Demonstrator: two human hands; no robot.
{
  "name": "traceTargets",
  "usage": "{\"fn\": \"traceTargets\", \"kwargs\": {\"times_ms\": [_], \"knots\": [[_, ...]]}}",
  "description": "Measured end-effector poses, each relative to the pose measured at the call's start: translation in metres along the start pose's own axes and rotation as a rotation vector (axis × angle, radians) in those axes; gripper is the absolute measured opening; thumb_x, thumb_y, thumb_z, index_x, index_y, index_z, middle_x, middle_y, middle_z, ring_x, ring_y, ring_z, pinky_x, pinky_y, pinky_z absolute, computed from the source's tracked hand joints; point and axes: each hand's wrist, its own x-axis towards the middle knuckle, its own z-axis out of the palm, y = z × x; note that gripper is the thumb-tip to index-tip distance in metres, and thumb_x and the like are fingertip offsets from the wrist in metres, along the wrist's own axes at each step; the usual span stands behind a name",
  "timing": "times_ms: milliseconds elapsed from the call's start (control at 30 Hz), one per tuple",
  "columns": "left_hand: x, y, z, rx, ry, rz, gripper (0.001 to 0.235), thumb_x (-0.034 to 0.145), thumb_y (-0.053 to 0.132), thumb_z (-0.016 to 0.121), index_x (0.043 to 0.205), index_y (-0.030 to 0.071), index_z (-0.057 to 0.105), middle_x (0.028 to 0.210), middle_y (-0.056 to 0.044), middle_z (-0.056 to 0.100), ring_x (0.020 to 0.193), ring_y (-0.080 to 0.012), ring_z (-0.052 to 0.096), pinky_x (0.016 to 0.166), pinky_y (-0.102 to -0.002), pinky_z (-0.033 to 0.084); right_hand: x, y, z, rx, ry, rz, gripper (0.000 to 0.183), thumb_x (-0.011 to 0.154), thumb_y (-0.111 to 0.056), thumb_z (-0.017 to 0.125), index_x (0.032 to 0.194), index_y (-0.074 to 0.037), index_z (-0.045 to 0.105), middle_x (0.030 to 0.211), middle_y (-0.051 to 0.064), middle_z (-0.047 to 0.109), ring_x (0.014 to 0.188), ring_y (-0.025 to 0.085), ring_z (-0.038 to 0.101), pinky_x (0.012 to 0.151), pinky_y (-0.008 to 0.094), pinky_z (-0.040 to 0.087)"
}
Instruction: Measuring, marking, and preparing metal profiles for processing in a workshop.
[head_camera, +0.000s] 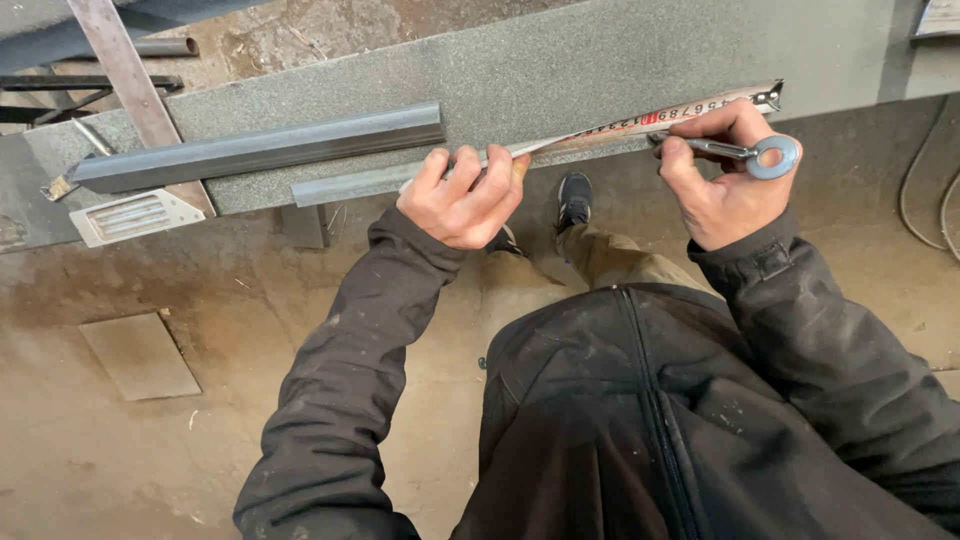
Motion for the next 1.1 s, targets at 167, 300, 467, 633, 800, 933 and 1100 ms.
{"fn": "traceTargets", "kwargs": {"times_ms": [167, 300, 467, 633, 800, 933, 1100], "knots": [[-0.002, 0.001, 0.002, 0.003, -0.002, 0.001, 0.013, 0.097, 0.012, 0.094, 0.1, 0.012, 0.081, 0.115, -0.004, 0.069, 0.088, -0.0199, 0.057, 0.073, -0.033, 0.049, 0.002, -0.01, 0.0, -0.005, -0.01, 0.018, 0.007, 0.109, 0.014, 0.071, 0.115, 0.013, 0.067, 0.105, 0.02, 0.073, 0.086, 0.023, 0.067, 0.083, 0.033, 0.057], [-0.003, 0.0, 0.003, 0.001, 0.002, 0.011, 0.013, 0.097, 0.012, 0.094, 0.1, 0.012, 0.081, 0.115, -0.005, 0.068, 0.089, -0.0202, 0.057, 0.073, -0.033, 0.049, 0.004, -0.024, -0.005, -0.063, -0.061, 0.008, 0.008, 0.111, 0.015, 0.074, 0.117, 0.014, 0.069, 0.098, 0.02, 0.074, 0.076, 0.021, 0.066, 0.069, 0.032, 0.052], [-0.002, 0.0, 0.002, 0.006, 0.002, 0.008, 0.014, 0.096, 0.012, 0.094, 0.099, 0.012, 0.081, 0.115, -0.004, 0.068, 0.089, -0.02, 0.057, 0.073, -0.033, 0.048, 0.002, -0.029, -0.007, -0.097, -0.058, 0.008, 0.007, 0.112, 0.014, 0.076, 0.117, 0.016, 0.072, 0.096, 0.017, 0.074, 0.073, 0.019, 0.061, 0.068, 0.03, 0.047], [-0.001, 0.002, 0.0, -0.006, -0.007, -0.015, 0.014, 0.098, 0.012, 0.093, 0.1, 0.012, 0.08, 0.114, -0.004, 0.069, 0.089, -0.0198, 0.058, 0.074, -0.033, 0.049, 0.003, -0.03, -0.008, -0.167, -0.066, -0.053, 0.008, 0.11, 0.017, 0.08, 0.117, 0.017, 0.075, 0.098, 0.019, 0.076, 0.074, 0.02, 0.062, 0.07, 0.032, 0.049], [-0.003, 0.009, 0.004, -0.089, 0.01, -0.132, 0.018, 0.092, 0.007, 0.096, 0.103, 0.011, 0.082, 0.115, -0.007, 0.069, 0.087, -0.0215, 0.06, 0.072, -0.034, 0.048, 0.003, -0.032, -0.006, -0.249, -0.05, -0.112, 0.011, 0.108, 0.017, 0.083, 0.116, 0.015, 0.076, 0.099, 0.019, 0.078, 0.075, 0.023, 0.064, 0.072, 0.034, 0.051], [0.001, 0.014, -0.001, -0.14, -0.018, -0.22, 0.03, 0.084, 0.003, 0.092, 0.111, 0.013, 0.083, 0.114, -0.009, 0.067, 0.08, -0.0212, 0.055, 0.069, -0.034, 0.045, 0.003, -0.036, -0.006, -0.268, -0.041, -0.104, 0.009, 0.107, 0.015, 0.084, 0.113, 0.014, 0.076, 0.097, 0.018, 0.078, 0.074, 0.023, 0.063, 0.07, 0.034, 0.05], [0.007, 0.018, -0.005, -0.19, 0.035, -0.4, 0.026, 0.086, -0.006, 0.084, 0.107, 0.008, 0.075, 0.114, -0.007, 0.067, 0.079, -0.0203, 0.056, 0.073, -0.035, 0.051, 0.005, -0.036, -0.005, -0.234, -0.051, -0.046, 0.008, 0.109, 0.015, 0.082, 0.113, 0.013, 0.076, 0.091, 0.016, 0.075, 0.068, 0.019, 0.062, 0.061, 0.031, 0.045]]}}
